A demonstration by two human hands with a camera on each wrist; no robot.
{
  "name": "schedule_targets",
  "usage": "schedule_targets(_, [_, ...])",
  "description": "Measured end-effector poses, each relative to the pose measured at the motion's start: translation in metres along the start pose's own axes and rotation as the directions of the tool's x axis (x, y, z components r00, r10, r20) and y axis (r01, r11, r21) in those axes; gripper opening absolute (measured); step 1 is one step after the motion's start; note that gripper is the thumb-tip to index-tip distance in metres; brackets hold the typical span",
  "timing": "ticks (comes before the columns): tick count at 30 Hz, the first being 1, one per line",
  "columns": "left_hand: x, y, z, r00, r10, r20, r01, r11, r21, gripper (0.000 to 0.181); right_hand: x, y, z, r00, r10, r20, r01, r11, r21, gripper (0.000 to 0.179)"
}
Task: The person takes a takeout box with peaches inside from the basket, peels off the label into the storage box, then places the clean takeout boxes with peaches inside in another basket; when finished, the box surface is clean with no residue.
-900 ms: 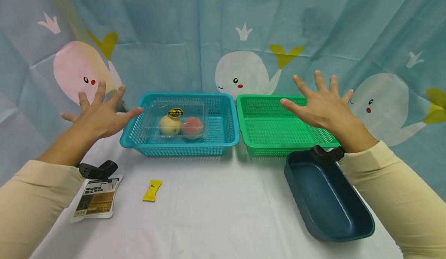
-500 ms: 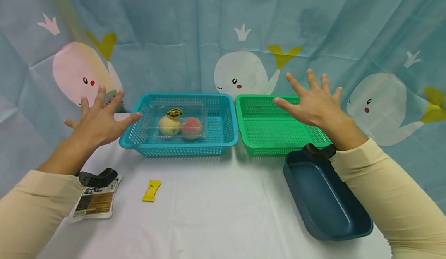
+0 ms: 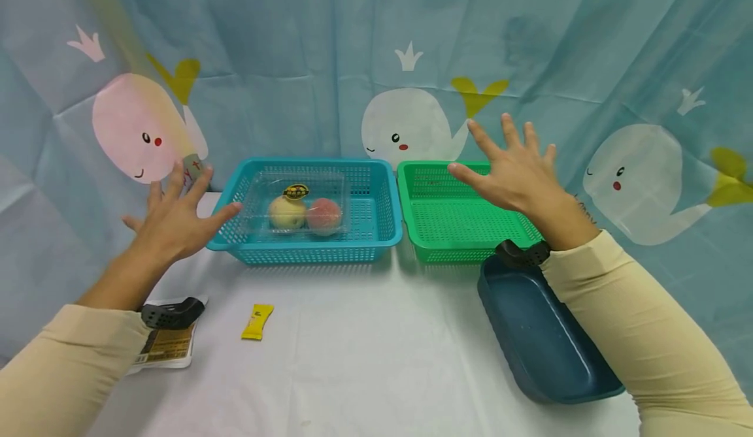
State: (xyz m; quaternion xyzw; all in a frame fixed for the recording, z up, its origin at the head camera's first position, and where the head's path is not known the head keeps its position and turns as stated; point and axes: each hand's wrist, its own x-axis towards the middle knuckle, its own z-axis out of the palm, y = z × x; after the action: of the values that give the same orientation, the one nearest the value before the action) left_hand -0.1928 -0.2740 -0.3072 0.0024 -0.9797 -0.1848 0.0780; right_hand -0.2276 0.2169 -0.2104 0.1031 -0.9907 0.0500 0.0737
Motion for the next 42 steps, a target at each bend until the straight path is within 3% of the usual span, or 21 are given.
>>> schedule_targets(11, [-0.007, -0.005, 0.017, 1.000, 0.016, -0.007, -0.017, 0.999, -0.045, 0.089, 0.004, -0.009, 0.004, 0.999, -0.039, -0.029, 0.040, 0.999, 0.026, 0.083])
schedule_targets(24, [-0.011, -0.015, 0.046, 1.000, -0.007, -0.025, 0.004, 0.994, -0.111, 0.082, 0.015, -0.026, 0.011, 0.988, -0.114, -0.108, 0.125, 0.987, 0.099, 0.080])
schedule_targets(42, [-0.010, -0.023, 0.075, 0.999, -0.021, 0.033, 0.026, 0.990, -0.141, 0.083, 0.043, -0.050, 0.037, 0.976, -0.171, -0.138, 0.205, 0.936, 0.287, 0.074])
